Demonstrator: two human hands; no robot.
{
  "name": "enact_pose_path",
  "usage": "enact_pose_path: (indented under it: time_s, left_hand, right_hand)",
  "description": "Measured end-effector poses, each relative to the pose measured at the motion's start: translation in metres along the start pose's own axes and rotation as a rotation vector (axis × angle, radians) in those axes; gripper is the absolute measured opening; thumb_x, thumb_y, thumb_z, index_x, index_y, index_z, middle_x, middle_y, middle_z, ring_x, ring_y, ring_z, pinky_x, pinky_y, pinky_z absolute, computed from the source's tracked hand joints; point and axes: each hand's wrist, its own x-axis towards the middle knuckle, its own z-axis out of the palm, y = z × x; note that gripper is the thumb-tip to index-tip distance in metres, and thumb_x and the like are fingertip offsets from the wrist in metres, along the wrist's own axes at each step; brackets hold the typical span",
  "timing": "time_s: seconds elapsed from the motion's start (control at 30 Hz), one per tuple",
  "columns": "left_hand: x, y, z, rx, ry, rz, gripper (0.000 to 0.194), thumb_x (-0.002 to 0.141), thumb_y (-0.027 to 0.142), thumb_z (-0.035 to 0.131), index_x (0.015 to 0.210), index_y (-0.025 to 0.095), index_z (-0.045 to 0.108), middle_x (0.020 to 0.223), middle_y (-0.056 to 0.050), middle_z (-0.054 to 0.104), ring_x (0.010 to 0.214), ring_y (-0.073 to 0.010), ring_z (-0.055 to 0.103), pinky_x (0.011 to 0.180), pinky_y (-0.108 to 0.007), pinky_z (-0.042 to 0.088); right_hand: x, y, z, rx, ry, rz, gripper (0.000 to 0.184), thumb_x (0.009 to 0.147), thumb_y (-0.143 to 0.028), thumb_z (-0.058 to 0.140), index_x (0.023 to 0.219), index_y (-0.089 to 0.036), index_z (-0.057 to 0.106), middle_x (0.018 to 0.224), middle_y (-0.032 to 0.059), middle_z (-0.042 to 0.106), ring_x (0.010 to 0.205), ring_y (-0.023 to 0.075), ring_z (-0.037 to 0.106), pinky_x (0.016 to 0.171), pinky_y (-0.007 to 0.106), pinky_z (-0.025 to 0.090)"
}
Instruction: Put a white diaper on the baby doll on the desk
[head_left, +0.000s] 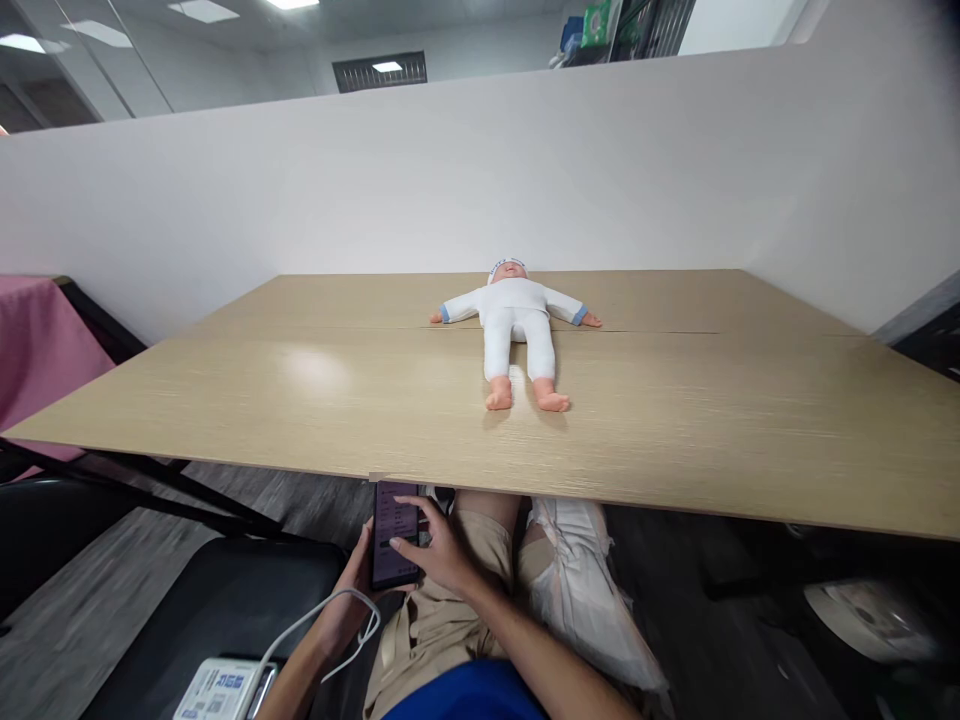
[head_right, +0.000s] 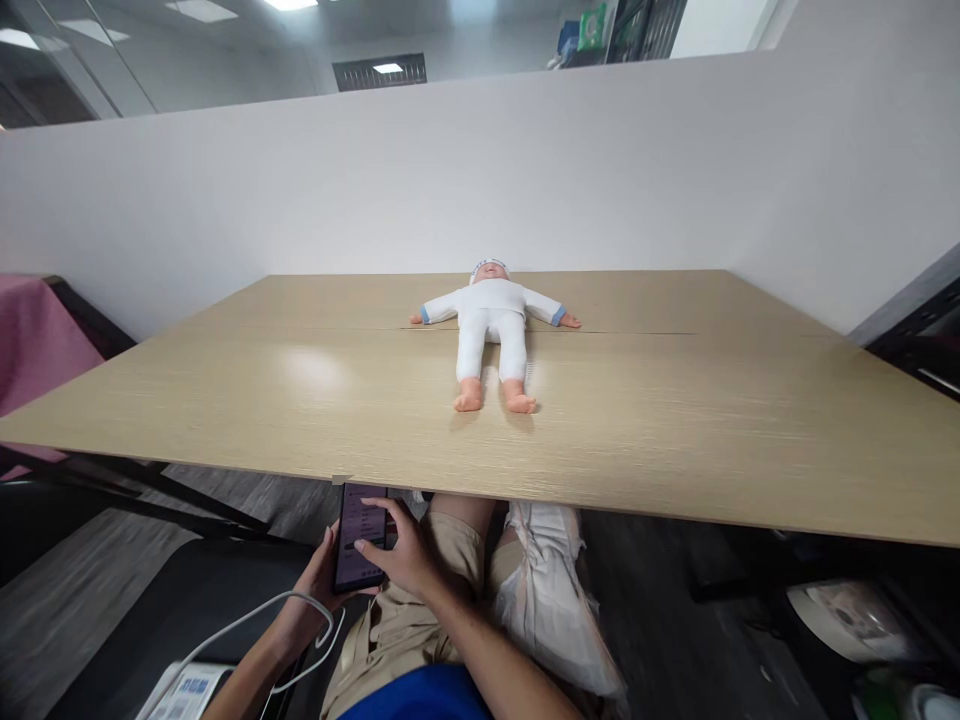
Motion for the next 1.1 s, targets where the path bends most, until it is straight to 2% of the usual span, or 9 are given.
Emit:
enact_pose_path:
  time_s: [0.27, 0.5, 0.83, 1.1]
  left_hand:
    - [-0.001, 0.002, 0.005, -0.004, 0.009, 0.004, 0.094, 0.097, 0.059, 0.076, 0.176, 0.033, 0.032, 0.143, -0.015, 0.076, 0.131, -0.0378, 0.073, 0.079, -0.04, 0.072]
    - [0.0, -0.001, 0.001, 0.017, 0.007, 0.008, 0.094, 0.098, 0.062, 0.074, 0.176, 0.033, 0.03, 0.151, -0.015, 0.071, 0.132, -0.0375, 0.072, 0.084, -0.043, 0.072]
    - [0.004, -0.003, -0.002, -0.036, -0.004, 0.012, 0.099, 0.093, 0.058, 0.081, 0.176, 0.036, 0.03, 0.155, -0.015, 0.069, 0.125, -0.0369, 0.076, 0.08, -0.041, 0.072]
    - [0.007, -0.007, -0.006, 0.009, -0.01, 0.027, 0.092, 0.097, 0.063, 0.075, 0.174, 0.035, 0.034, 0.155, -0.014, 0.068, 0.125, -0.0373, 0.076, 0.079, -0.042, 0.073]
  right_hand:
    - [0.001, 0.003, 0.0, -0.014, 0.003, -0.014, 0.062, 0.088, -0.021, 0.08, 0.148, -0.032, 0.066, 0.147, 0.0047, 0.07, 0.129, 0.0244, 0.071, 0.111, 0.04, 0.06]
    - [0.002, 0.005, -0.001, -0.04, 0.009, -0.006, 0.052, 0.089, -0.02, 0.08, 0.14, -0.031, 0.072, 0.14, 0.0051, 0.072, 0.128, 0.0252, 0.071, 0.111, 0.041, 0.06]
    - [0.001, 0.007, 0.0, -0.012, 0.003, -0.005, 0.063, 0.09, -0.023, 0.079, 0.15, -0.033, 0.063, 0.146, 0.004, 0.071, 0.125, 0.0239, 0.073, 0.11, 0.041, 0.06]
    - [0.002, 0.008, 0.0, -0.031, 0.021, 0.006, 0.05, 0.092, -0.028, 0.079, 0.141, -0.03, 0.07, 0.142, 0.0051, 0.073, 0.125, 0.0257, 0.072, 0.107, 0.041, 0.063]
